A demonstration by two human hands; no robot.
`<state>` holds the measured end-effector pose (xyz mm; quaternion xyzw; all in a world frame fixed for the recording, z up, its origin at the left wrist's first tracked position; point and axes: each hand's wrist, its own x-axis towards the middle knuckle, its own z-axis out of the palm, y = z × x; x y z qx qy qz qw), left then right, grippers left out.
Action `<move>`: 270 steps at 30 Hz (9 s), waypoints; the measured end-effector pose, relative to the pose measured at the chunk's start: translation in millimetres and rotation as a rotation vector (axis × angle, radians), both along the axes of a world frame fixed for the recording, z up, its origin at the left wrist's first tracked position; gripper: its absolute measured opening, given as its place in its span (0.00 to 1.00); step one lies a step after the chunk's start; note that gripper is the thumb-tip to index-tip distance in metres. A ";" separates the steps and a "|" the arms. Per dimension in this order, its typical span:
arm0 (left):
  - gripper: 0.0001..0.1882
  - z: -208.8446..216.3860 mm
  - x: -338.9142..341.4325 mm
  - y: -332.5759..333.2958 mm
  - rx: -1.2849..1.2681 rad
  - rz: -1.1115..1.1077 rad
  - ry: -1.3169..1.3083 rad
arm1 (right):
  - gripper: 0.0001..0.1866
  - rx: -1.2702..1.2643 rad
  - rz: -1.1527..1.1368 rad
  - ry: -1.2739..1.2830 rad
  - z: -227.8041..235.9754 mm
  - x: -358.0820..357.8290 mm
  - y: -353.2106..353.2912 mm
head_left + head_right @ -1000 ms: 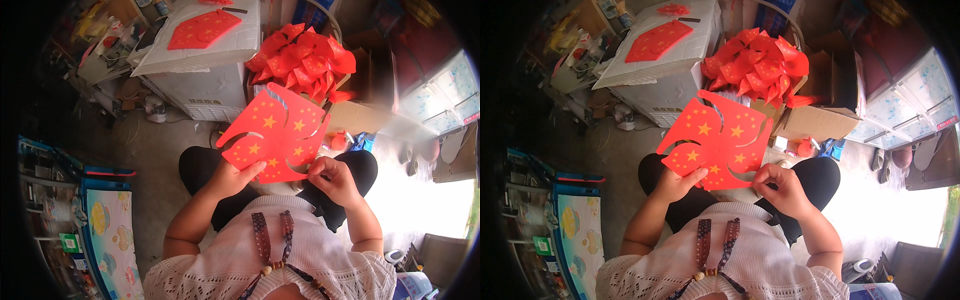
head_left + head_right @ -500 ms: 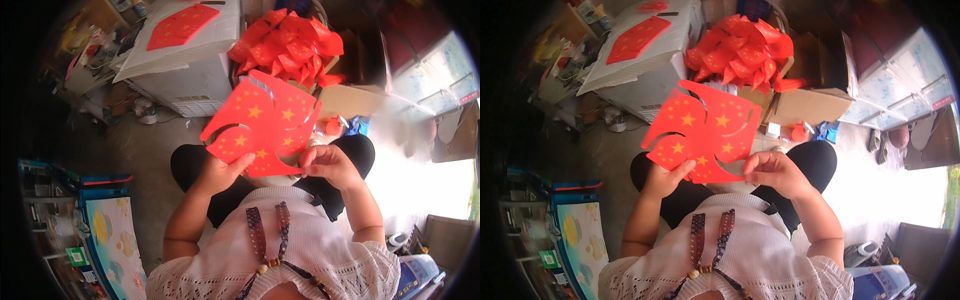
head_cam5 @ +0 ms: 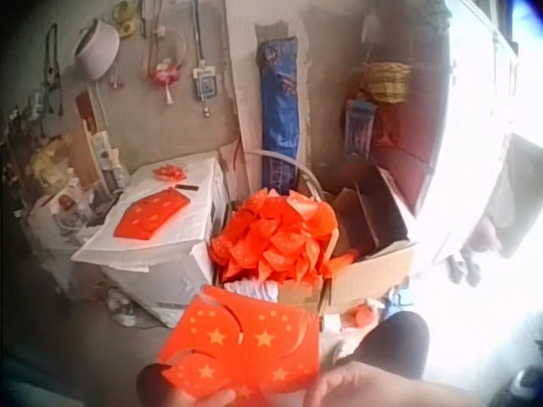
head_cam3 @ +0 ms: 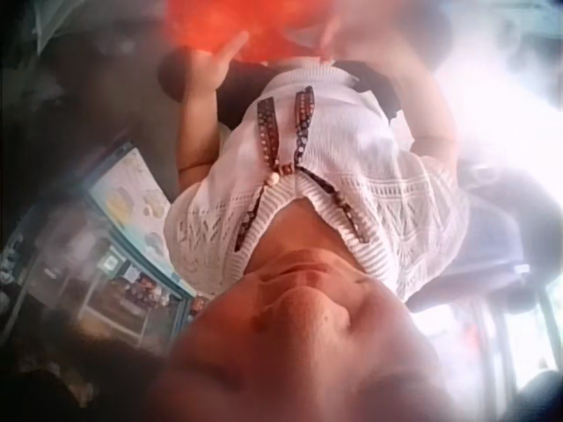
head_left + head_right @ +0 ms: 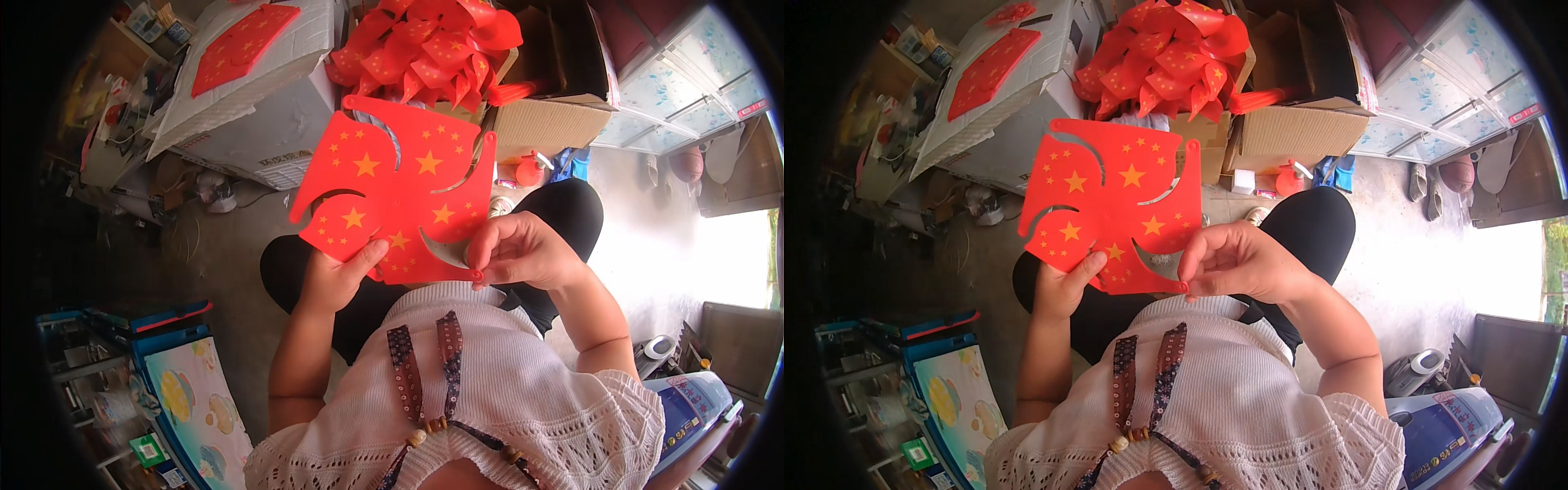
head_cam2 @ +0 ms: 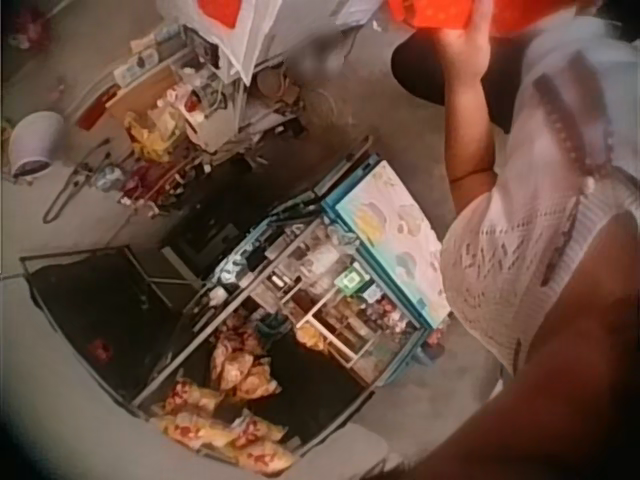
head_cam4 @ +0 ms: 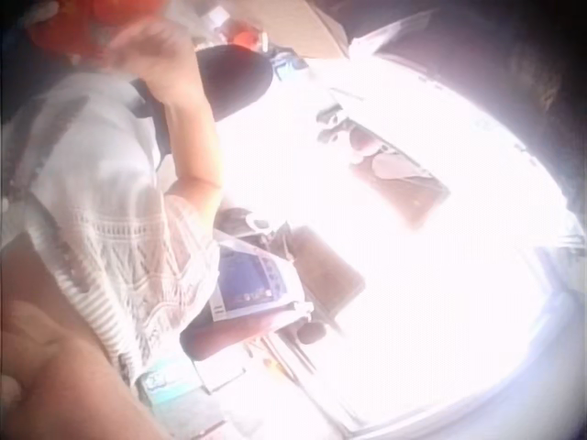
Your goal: The person assembles red paper decorations by folding and attaching pieces together. They handle multiple red paper cutouts, fold them into shapes, and place the finished items into a nearby box.
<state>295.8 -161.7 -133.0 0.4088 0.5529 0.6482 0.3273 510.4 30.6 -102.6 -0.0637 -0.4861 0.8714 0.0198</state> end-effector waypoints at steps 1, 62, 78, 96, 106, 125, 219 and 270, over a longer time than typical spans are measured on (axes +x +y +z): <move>0.14 0.3 1.5 0.2 -0.005 -0.003 -0.030 | 0.06 -0.015 0.005 -0.004 0.4 -0.2 0.2; 0.22 -2.6 40.5 37.0 0.115 0.224 -0.636 | 0.08 1.157 -0.389 0.038 -3.2 -22.0 -27.7; 0.14 -17.6 50.8 42.8 0.233 0.305 0.146 | 0.10 0.376 -0.336 -0.166 -19.6 -42.1 -42.8; 0.09 -21.8 54.9 41.6 0.198 0.268 0.042 | 0.10 0.070 -0.311 -0.087 -31.7 -41.6 -39.8; 0.10 -27.1 51.5 41.9 0.300 0.288 0.227 | 0.06 -0.218 -0.274 -0.121 -38.0 -38.0 -41.0; 0.05 -31.2 65.4 43.9 0.233 0.431 0.088 | 0.03 -0.314 -0.383 -0.139 -44.5 -39.5 -51.0; 0.06 -22.3 71.4 39.7 0.043 0.203 -0.099 | 0.06 0.978 -0.659 0.157 -34.4 -21.5 -54.8; 0.12 -25.2 57.4 34.7 0.088 0.081 -0.313 | 0.07 0.390 -0.273 -0.144 -12.3 -20.9 -37.6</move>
